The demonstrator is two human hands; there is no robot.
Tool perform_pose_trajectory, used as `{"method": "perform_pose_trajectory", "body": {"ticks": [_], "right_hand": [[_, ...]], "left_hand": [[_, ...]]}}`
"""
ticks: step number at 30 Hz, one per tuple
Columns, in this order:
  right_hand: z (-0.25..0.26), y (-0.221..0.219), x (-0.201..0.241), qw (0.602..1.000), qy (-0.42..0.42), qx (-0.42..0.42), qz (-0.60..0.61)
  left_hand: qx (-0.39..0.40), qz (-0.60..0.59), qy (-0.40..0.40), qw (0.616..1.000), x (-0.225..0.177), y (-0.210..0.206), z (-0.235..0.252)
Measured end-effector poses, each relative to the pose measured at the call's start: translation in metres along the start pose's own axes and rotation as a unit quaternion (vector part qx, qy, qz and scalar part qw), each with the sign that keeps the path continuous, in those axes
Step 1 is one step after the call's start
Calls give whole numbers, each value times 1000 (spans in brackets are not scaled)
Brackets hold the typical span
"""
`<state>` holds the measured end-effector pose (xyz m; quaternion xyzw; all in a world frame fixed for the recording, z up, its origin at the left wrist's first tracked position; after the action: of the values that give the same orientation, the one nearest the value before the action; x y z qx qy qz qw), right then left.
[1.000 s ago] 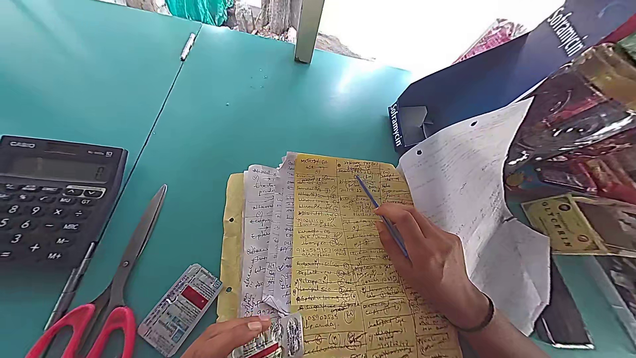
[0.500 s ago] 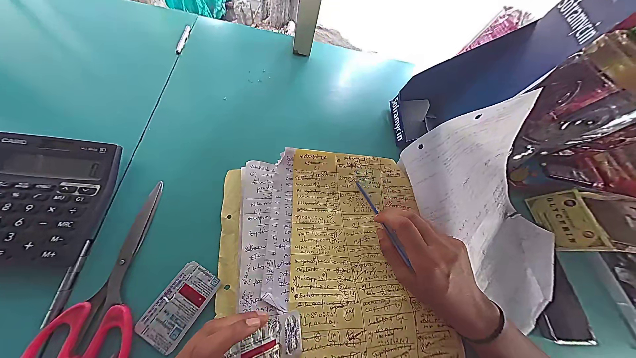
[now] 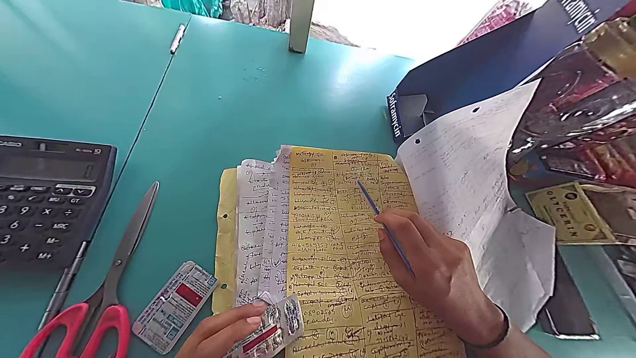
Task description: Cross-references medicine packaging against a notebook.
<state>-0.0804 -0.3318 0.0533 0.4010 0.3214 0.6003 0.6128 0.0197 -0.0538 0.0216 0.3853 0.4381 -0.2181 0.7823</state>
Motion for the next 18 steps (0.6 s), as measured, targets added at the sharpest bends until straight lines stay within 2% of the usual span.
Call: {"method": "perform_pose_trajectory", "body": {"ticks": [9, 13, 18], "right_hand": [[-1, 2, 1, 1000, -14, 0, 7], [-1, 3, 1, 1000, -15, 0, 11], [-1, 3, 0, 1000, -19, 1, 18]], "left_hand": [[12, 14, -21, 1000, 0, 1, 0], [-26, 37, -22, 999, -1, 1, -1], [-79, 130, -8, 988, -3, -2, -1]]}}
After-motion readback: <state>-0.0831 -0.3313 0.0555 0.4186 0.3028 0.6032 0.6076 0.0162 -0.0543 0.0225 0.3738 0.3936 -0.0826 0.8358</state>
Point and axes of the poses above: each hand's wrist, its own z-axis towards the middle knuckle, its own y-axis out of the back of the hand, x = y × z, the point moved 4 cm from there along z, towards the middle knuckle, and after that the axes turned 5 degrees about z, right-handed, at the moved point
